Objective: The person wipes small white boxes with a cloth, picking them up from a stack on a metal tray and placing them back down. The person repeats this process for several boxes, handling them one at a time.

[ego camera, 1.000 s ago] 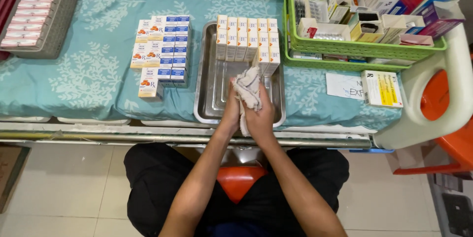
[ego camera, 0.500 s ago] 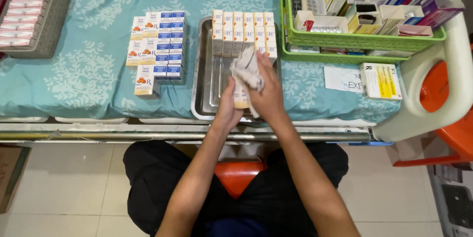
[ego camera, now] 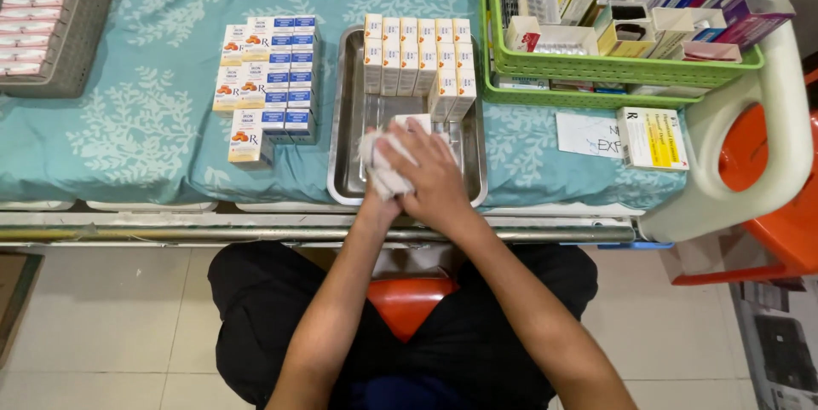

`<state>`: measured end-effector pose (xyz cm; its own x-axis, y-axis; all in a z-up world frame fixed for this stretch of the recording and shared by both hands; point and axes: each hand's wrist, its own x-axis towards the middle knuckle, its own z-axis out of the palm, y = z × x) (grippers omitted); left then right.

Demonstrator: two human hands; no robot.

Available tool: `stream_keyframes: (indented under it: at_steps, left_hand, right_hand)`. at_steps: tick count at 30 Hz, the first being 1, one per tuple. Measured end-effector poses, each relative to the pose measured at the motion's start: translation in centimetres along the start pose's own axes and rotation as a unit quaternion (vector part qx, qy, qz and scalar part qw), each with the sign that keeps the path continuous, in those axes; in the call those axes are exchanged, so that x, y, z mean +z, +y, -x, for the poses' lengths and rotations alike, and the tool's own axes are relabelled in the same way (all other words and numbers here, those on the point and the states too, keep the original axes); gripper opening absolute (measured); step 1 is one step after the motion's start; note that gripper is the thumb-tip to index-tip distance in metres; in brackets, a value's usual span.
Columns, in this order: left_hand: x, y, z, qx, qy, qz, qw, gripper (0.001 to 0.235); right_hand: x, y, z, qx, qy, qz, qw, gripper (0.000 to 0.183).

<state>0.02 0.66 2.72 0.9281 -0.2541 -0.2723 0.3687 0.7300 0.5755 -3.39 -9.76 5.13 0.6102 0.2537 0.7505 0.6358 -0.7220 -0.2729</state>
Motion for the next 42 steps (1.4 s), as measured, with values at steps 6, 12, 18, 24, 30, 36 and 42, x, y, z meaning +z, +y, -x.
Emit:
stream_keyframes:
  at_steps: [6,12,18,24,30,36,42]
  left_hand:
    - [-2.4,-0.9,-0.7,-0.030,0.050,0.023,0.998,0.098]
    - [-3.1,-0.2,-1.1,-0.028,0.043,0.048,0.998,0.085]
    - [-2.2,0.0,0.1,-0.012,0.059,-0.116,0.991,0.055]
    - [-2.4,-0.1,-2.7,0.030,0.069,-0.028,0.997,0.044]
    - [-2.0,-0.5,-1.9,0.073,0.033,-0.031,0.996,0.043]
    - [-2.0,-0.1,-1.7,0.269,0.101,-0.173,0.942,0.032]
    - [0.4,-0.8,0.4,0.237,0.044,-0.253,0.937,0.046]
  right_hand:
    - [-1.5,2.4,-2.0,0.087,-0.018,-0.119,0.989,0.063]
    - [-1.3,-0.2,0.0,0.047,-0.134,-0.124,0.982,0.077]
    - [-2.2,1.7,-3.1,0.179,-0.036,-0.063,0.981,0.062]
    - [-1.1,1.3,-2.0,0.020,-0.067,-0.145,0.987,0.072]
    - [0.3,0.8,-2.8,0.277,0.123,-0.310,0.901,0.055]
    - [1.6,-2.5,0.2,0.336,0.079,-0.422,0.838,0.058]
    - [2.7,1.3,-3.0,0.318,0.135,-0.282,0.895,0.052]
